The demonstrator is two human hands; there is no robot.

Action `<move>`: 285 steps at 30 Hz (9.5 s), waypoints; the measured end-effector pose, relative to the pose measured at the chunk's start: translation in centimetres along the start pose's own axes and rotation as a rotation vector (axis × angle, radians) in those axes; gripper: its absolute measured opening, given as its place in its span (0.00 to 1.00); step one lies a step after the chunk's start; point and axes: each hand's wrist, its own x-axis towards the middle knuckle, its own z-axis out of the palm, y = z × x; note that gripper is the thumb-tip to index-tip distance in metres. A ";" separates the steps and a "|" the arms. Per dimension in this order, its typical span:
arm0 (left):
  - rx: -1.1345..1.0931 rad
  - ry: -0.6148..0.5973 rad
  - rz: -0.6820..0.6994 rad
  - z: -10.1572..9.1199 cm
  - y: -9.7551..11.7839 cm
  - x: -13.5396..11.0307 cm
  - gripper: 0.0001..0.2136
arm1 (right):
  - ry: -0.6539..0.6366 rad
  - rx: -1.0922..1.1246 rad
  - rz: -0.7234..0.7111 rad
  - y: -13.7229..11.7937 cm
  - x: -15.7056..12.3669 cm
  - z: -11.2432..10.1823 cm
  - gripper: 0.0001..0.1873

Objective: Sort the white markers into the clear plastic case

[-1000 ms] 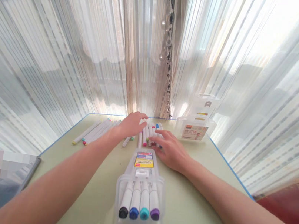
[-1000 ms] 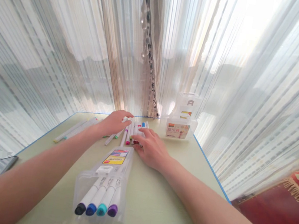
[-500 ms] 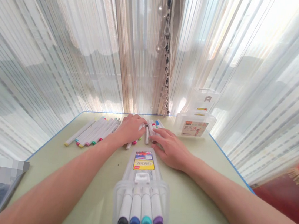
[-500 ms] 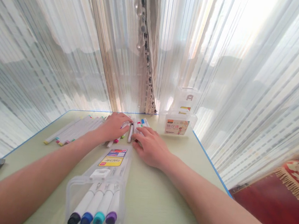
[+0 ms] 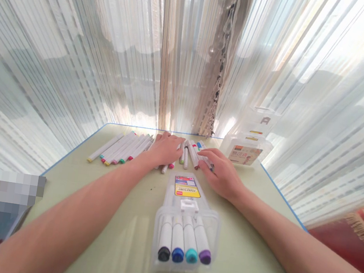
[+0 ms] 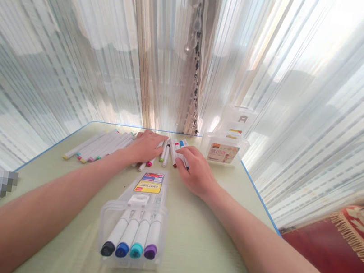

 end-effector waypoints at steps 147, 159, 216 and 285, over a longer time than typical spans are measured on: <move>-1.557 0.531 -0.039 -5.9 5.8 -11.3 0.07 | 0.347 0.747 0.123 -5.4 -1.7 -3.4 0.14; -1.545 0.559 -0.065 -5.6 5.5 -10.9 0.06 | 0.270 0.794 0.148 -5.5 -1.8 -3.6 0.11; -1.513 0.446 -0.199 -5.0 5.9 -10.7 0.03 | 0.319 0.644 0.123 -6.1 -1.9 -3.8 0.05; -1.404 0.460 -0.123 -4.9 5.6 -10.6 0.04 | 0.199 1.008 0.392 -5.6 -1.2 -4.3 0.05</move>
